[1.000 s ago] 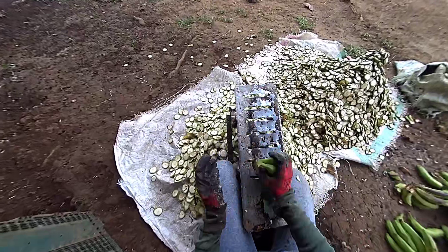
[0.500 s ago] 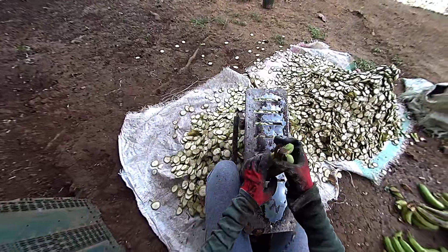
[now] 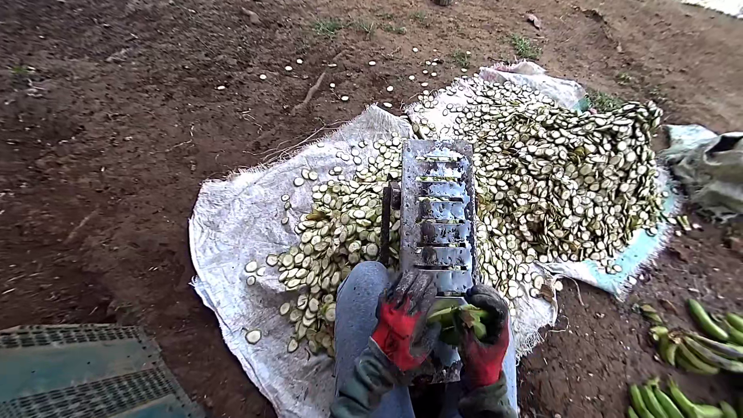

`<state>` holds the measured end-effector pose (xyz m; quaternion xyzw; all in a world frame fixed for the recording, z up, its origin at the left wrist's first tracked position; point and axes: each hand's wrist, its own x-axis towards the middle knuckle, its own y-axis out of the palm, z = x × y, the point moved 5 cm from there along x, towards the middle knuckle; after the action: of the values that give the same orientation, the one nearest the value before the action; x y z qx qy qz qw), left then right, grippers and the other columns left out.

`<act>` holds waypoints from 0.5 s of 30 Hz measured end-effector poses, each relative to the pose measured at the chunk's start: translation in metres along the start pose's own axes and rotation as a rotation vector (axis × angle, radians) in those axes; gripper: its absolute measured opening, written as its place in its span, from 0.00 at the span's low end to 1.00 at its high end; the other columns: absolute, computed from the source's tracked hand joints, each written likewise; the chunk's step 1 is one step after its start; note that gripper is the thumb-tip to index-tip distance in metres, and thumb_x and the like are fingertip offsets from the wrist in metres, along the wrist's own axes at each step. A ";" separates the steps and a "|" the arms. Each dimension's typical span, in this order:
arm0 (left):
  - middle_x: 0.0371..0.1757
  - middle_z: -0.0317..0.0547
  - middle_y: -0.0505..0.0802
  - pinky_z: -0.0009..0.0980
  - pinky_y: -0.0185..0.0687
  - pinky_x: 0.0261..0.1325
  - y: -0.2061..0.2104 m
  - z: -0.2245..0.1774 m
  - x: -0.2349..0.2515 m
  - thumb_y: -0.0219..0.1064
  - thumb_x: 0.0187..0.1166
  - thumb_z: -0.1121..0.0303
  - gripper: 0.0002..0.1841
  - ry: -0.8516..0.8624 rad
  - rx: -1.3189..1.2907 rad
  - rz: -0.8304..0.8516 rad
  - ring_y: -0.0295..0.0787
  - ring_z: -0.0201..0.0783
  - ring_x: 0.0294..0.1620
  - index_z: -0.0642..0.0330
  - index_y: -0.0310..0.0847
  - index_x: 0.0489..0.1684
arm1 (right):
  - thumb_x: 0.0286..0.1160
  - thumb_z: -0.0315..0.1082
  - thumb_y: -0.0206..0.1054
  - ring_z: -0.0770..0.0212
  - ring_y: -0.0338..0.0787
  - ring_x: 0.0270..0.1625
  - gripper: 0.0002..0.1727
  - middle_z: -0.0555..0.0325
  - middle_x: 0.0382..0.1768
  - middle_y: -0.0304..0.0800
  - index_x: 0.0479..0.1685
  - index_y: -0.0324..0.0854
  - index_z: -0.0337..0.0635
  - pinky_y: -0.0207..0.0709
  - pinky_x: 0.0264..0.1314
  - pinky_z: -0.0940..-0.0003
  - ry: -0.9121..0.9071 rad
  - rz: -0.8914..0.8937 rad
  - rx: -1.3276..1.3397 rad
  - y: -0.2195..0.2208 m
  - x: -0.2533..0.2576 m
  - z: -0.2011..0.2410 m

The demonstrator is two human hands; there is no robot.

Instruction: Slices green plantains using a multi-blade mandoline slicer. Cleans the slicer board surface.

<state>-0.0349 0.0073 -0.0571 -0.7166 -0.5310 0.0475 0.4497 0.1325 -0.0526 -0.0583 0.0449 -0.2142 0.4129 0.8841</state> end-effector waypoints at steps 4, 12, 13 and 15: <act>0.71 0.58 0.87 0.53 0.62 0.84 -0.042 0.068 -0.028 0.59 0.80 0.51 0.25 -0.169 0.094 -0.415 0.77 0.53 0.79 0.57 0.84 0.67 | 0.59 0.40 0.81 0.71 0.86 0.62 0.22 0.64 0.53 0.88 0.53 0.80 0.48 0.81 0.68 0.73 -0.103 -0.052 -0.107 0.014 0.018 -0.006; 0.66 0.68 0.88 0.38 0.69 0.83 -0.044 0.084 -0.027 0.61 0.74 0.73 0.20 -0.343 -0.163 -0.602 0.81 0.51 0.75 0.77 0.84 0.61 | 0.54 0.38 0.84 0.37 0.89 0.57 0.31 0.35 0.60 0.85 0.62 0.83 0.38 0.82 0.54 0.37 -0.124 0.112 -0.516 0.114 0.183 -0.008; 0.66 0.68 0.88 0.38 0.69 0.83 -0.039 0.084 -0.028 0.61 0.74 0.73 0.20 -0.350 -0.188 -0.611 0.81 0.50 0.75 0.77 0.84 0.61 | 0.56 0.38 0.83 0.40 0.88 0.55 0.30 0.38 0.58 0.85 0.62 0.81 0.40 0.83 0.51 0.39 -0.117 0.137 -0.498 0.102 0.166 -0.007; 0.66 0.65 0.89 0.38 0.68 0.83 -0.026 0.088 -0.032 0.60 0.75 0.71 0.20 -0.361 -0.212 -0.604 0.81 0.48 0.75 0.75 0.84 0.62 | 0.52 0.39 0.82 0.49 0.91 0.52 0.27 0.42 0.52 0.90 0.54 0.84 0.36 0.86 0.53 0.49 -0.158 0.113 -0.437 0.064 0.107 -0.007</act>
<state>-0.1153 0.0349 -0.1035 -0.5501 -0.7915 -0.0169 0.2659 0.1478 0.0669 -0.0266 -0.1274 -0.3691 0.4008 0.8288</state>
